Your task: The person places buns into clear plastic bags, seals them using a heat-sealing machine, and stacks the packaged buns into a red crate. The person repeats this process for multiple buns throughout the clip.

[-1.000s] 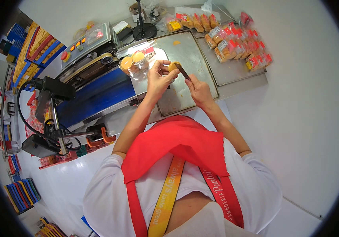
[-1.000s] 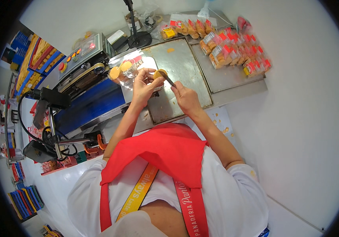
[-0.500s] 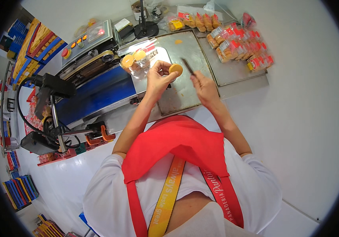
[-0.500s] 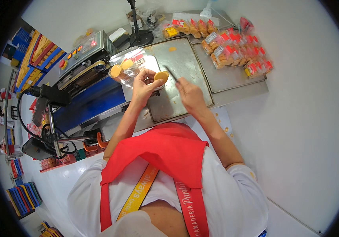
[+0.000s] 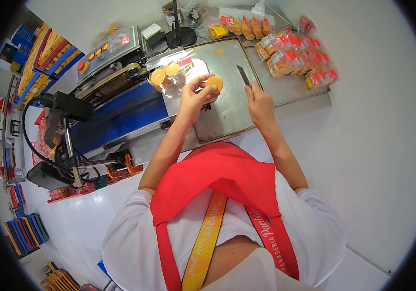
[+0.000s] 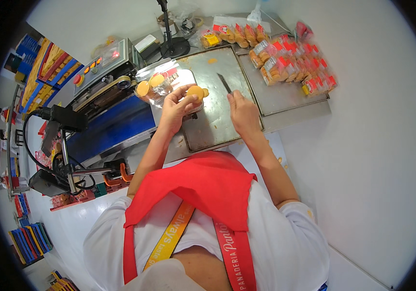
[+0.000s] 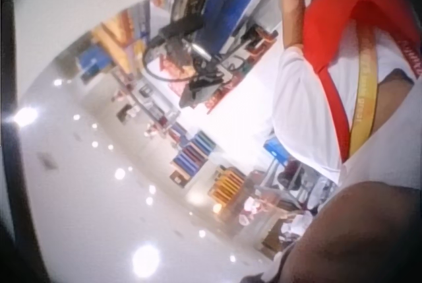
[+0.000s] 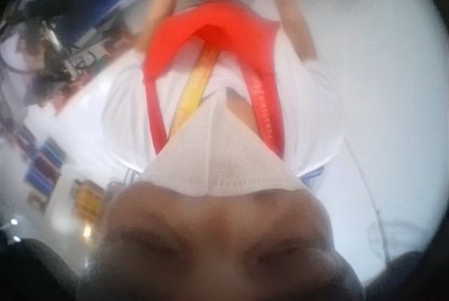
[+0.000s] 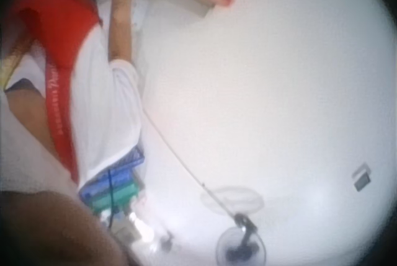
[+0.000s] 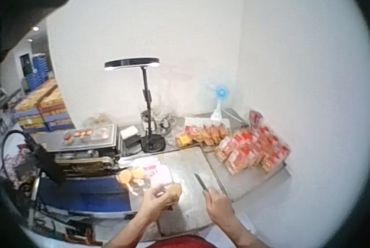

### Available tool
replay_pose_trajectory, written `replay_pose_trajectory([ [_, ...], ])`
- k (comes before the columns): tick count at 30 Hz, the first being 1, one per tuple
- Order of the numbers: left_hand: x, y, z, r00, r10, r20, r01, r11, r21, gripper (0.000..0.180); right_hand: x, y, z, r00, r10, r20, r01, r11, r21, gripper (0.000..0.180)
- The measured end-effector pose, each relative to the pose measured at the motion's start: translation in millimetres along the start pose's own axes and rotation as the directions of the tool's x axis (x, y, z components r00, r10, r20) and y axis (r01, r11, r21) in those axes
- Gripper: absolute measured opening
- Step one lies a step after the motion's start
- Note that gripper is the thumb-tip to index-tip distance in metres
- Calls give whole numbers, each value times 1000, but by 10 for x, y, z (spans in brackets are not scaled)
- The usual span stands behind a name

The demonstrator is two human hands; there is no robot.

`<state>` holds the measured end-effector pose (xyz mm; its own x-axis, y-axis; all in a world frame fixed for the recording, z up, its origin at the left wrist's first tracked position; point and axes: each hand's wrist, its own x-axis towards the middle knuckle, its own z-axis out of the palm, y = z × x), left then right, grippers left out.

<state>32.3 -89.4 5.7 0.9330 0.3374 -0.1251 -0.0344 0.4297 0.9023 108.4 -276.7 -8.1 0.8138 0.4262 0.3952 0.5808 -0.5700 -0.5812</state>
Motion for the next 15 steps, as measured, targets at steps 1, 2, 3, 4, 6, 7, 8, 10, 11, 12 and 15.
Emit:
replay_pose_trajectory([
  [1, -1, -3, -2, 999, -30, -23, 29, 998, -61, 28, -51, -73, -16, 999, -19, 31, 18, 1000, 16, 21],
  [2, 1, -10, -15, 998, -33, -44, 30, 997, -75, 27, -139, -193, -21, 997, -38, 62, 36, 999, 33, 21],
  [3, 14, -16, -21, 998, -35, -60, 30, 995, -91, 26, -198, -275, -19, 995, -56, 88, 53, 998, 47, 21],
  [4, 26, -20, -21, 996, -38, -76, 29, 994, -106, 26, -228, -302, 8, 994, -61, 91, 56, 997, 55, 21],
  [6, 24, -18, 4, 998, -37, -59, 31, 993, -113, 24, -278, -306, 87, 992, -72, 100, 65, 995, 74, 21],
  [7, 15, -15, 8, 998, -37, -53, 30, 993, -116, 24, -258, -247, 103, 995, -44, 93, 39, 998, 56, 21],
  [8, 8, -15, 2, 998, -23, -65, 16, 994, -105, 23, -211, -153, 108, 996, -15, 85, 12, 999, 37, 21],
  [10, 23, -28, -4, 996, 4, -84, -11, 997, -81, 22, -187, -158, 84, 996, -20, 82, 17, 999, 38, 20],
  [11, 24, -27, -4, 997, 7, -80, -13, 997, -73, 21, -232, -218, 63, 995, -54, 89, 49, 997, 58, 20],
  [12, 16, -20, 6, 997, 10, -74, -15, 998, -65, 20, -254, -261, 39, 992, -87, 94, 80, 994, 77, 20],
  [15, 3, -8, 39, 996, 52, -79, -55, 997, -44, 23, -171, -143, 143, 996, -14, 93, 10, 999, 46, 21],
])
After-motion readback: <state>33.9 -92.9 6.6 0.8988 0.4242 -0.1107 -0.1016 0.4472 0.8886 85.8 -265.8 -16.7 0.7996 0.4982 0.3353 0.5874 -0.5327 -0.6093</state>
